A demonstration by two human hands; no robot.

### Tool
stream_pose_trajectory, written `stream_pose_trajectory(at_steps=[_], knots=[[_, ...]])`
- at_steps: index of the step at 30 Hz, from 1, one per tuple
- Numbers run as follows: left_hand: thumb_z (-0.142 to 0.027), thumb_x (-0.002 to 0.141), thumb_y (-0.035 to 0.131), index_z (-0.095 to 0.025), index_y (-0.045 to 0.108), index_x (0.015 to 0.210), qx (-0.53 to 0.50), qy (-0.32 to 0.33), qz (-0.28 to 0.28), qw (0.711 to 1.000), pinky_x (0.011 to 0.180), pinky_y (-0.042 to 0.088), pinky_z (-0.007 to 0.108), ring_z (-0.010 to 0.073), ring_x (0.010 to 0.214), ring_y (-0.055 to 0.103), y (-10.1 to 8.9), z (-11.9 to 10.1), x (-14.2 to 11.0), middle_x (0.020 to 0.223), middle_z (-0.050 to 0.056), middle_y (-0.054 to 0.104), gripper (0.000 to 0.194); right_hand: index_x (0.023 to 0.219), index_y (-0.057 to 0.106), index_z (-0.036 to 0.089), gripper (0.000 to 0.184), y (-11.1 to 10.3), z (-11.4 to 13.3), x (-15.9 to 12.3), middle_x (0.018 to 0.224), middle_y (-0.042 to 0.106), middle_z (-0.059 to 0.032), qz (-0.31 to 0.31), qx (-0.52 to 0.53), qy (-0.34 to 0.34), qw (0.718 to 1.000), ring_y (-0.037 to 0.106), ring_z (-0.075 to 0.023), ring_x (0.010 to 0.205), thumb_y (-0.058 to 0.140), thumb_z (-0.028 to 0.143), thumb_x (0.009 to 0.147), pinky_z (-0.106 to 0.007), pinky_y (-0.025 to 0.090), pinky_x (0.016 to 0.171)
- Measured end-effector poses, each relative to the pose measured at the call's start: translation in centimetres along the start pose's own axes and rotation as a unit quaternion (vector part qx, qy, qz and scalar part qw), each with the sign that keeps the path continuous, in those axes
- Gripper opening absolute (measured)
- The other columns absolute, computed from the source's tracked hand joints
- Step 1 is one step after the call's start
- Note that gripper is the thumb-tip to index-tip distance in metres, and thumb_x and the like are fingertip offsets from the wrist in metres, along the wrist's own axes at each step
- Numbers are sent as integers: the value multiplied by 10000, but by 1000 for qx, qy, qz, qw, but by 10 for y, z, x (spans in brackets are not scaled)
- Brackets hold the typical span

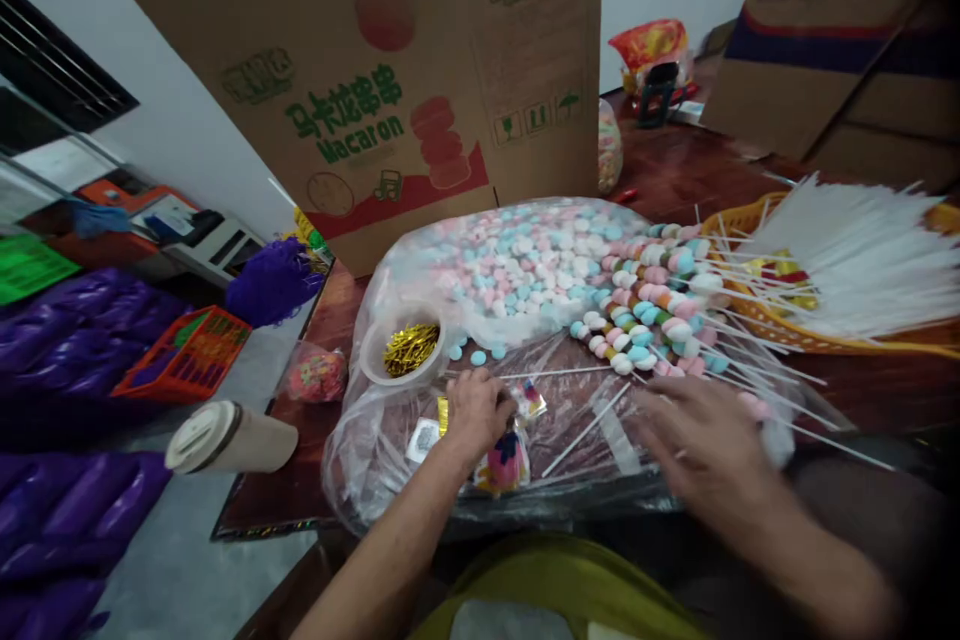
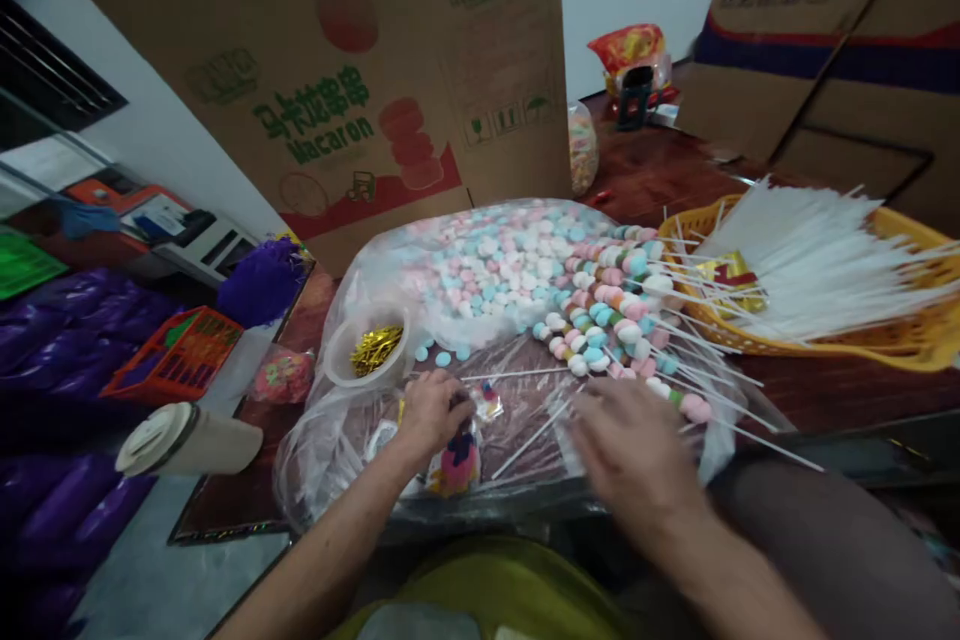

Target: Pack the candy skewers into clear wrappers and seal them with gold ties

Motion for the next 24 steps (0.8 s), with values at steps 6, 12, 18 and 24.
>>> stream_pose_trajectory(at_steps=[6, 12, 18, 24], knots=[[-265, 847, 485, -208, 668, 841, -64, 60, 10, 996, 801, 366, 267, 140, 839, 561, 3, 14, 3, 849, 8, 673, 192, 951, 614, 153, 184, 69, 40, 32, 880, 582, -99, 51, 85, 37, 994, 502, -216, 849, 474, 229, 858, -343, 413, 738], [-332, 668, 685, -224, 650, 940, -66, 85, 3, 994, 782, 360, 336, 217, 910, 533, 9, 9, 4, 934, 36, 640, 294, 943, 620, 138, 215, 103, 17, 36, 839, 599, -110, 106, 71, 115, 985, 519, -236, 813, 494, 251, 810, -370, 426, 741], [-278, 792, 567, -189, 679, 818, -112, 67, -26, 991, 758, 402, 280, 160, 846, 573, 10, 13, 11, 839, 33, 662, 145, 873, 614, 155, 231, 83, 9, 25, 792, 613, -90, 59, 98, 129, 985, 561, -205, 766, 429, 291, 851, -335, 461, 702], [-299, 762, 611, -230, 670, 934, -75, 144, -20, 987, 872, 358, 354, 190, 908, 574, 0, -1, 13, 929, 42, 672, 195, 932, 621, 160, 289, 81, 10, 46, 888, 630, -97, 73, 163, 155, 972, 566, -222, 864, 504, 391, 803, -352, 460, 774]])
Point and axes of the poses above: each hand's wrist, its own x-axis towards the middle knuckle, its own y-axis out of the palm, z = x × y, the point moved 3 cm from there along x, towards the middle knuckle
